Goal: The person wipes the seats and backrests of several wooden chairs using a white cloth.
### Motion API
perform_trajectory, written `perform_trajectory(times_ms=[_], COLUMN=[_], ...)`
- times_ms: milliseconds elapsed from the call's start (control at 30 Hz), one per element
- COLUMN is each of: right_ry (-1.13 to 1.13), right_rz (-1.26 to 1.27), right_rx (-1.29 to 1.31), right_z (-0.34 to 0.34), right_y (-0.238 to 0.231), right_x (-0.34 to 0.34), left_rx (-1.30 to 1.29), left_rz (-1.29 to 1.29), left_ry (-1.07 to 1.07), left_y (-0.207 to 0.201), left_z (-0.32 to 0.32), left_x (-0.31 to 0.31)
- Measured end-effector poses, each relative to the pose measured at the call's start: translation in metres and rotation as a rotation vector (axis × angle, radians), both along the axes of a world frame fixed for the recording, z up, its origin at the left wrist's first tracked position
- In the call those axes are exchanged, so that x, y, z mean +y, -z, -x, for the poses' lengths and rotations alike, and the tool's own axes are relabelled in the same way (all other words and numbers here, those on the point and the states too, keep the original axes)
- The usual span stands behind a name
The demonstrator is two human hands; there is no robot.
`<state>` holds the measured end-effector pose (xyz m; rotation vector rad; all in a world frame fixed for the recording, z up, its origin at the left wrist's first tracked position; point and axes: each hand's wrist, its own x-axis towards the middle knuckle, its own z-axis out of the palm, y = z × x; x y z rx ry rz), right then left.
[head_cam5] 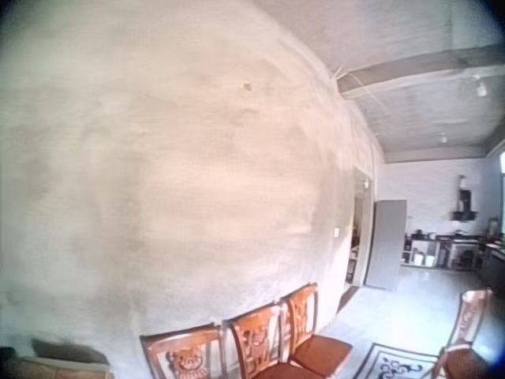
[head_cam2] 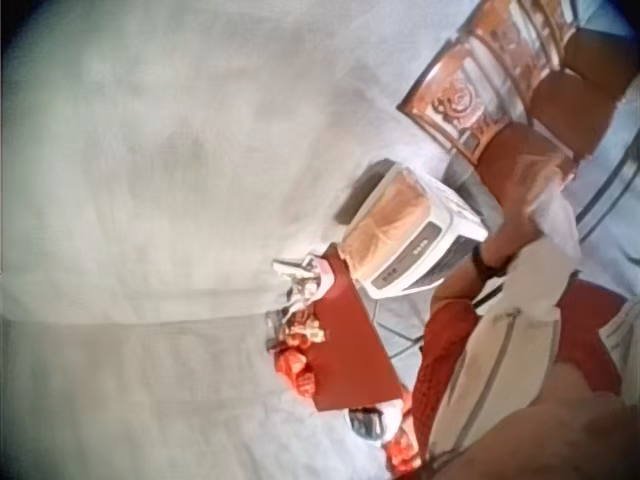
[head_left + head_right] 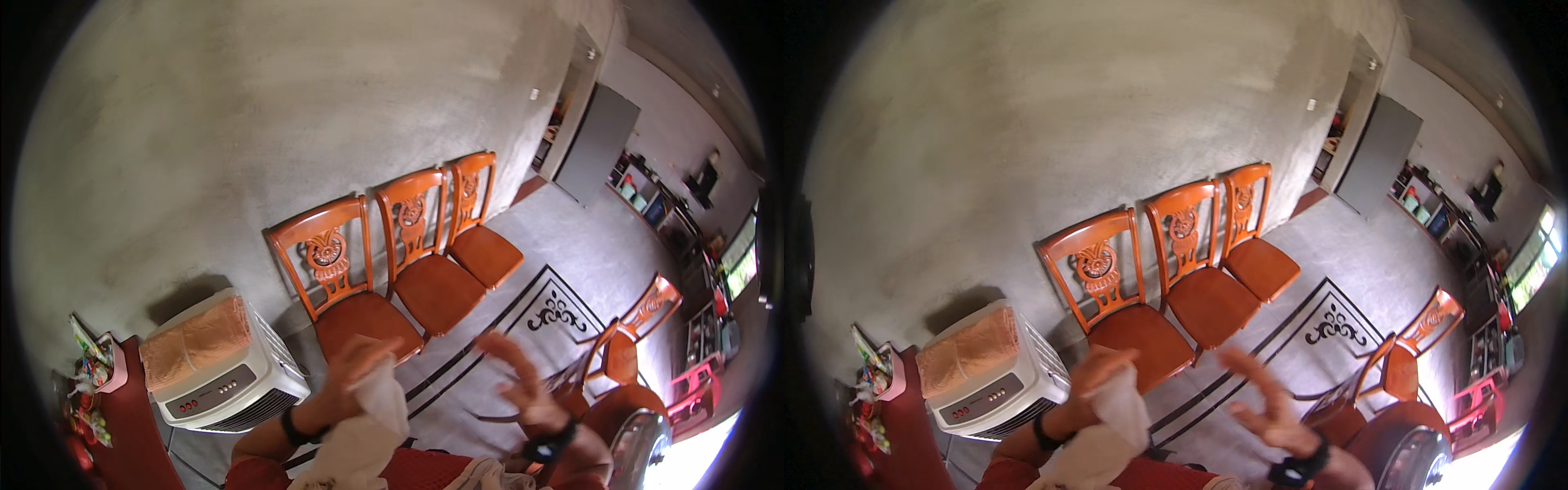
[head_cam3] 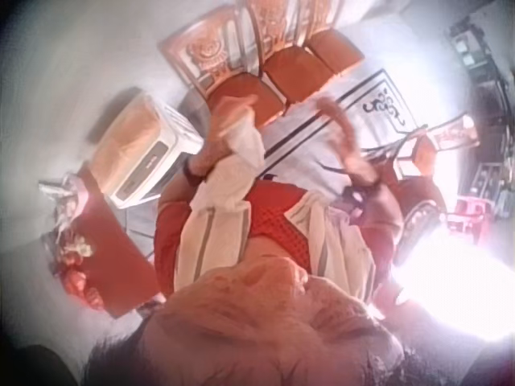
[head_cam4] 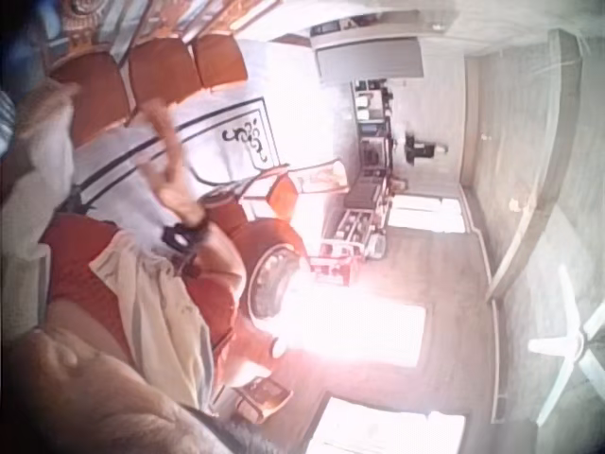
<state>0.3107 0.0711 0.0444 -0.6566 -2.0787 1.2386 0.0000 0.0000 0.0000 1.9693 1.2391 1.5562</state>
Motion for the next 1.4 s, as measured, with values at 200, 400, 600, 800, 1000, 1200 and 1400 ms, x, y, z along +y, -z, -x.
perform_trajectory(times_ms=[200, 400, 600, 800, 1000, 1200, 1400], right_ry=[-0.182, 0.256, 0.092, 0.085, 0.281, 0.447, 0.557], right_rz=[1.005, 1.103, 0.589, 1.102, 1.196, 1.16, 1.122], right_rx=[0.158, 0.339, -0.133, 0.208, 0.051, -0.005, -0.059], right_z=[0.101, 0.118, 0.129, 0.125, 0.05, -0.007, -0.013], right_y=[0.224, 0.275, 0.308, 0.272, 0.375, 0.453, 0.455], right_x=[0.033, 0.085, 0.11, 0.149, 0.202, 0.211, 0.194], left_rx=[-0.177, 0.166, 0.196, -0.35, 0.019, 0.133, 0.427], left_rz=[0.112, 0.297, 0.286, 0.4, 0.181, 0.108, 0.367], left_ry=[0.177, -0.063, -0.056, -0.486, -0.999, -1.358, -1.669], left_y=[0.049, 0.142, 0.211, 0.257, 0.228, 0.253, 0.311], left_z=[-0.012, 0.016, -0.013, 0.051, 0.173, 0.281, 0.268], left_x=[0.088, 0.118, 0.131, 0.177, 0.26, 0.321, 0.417])
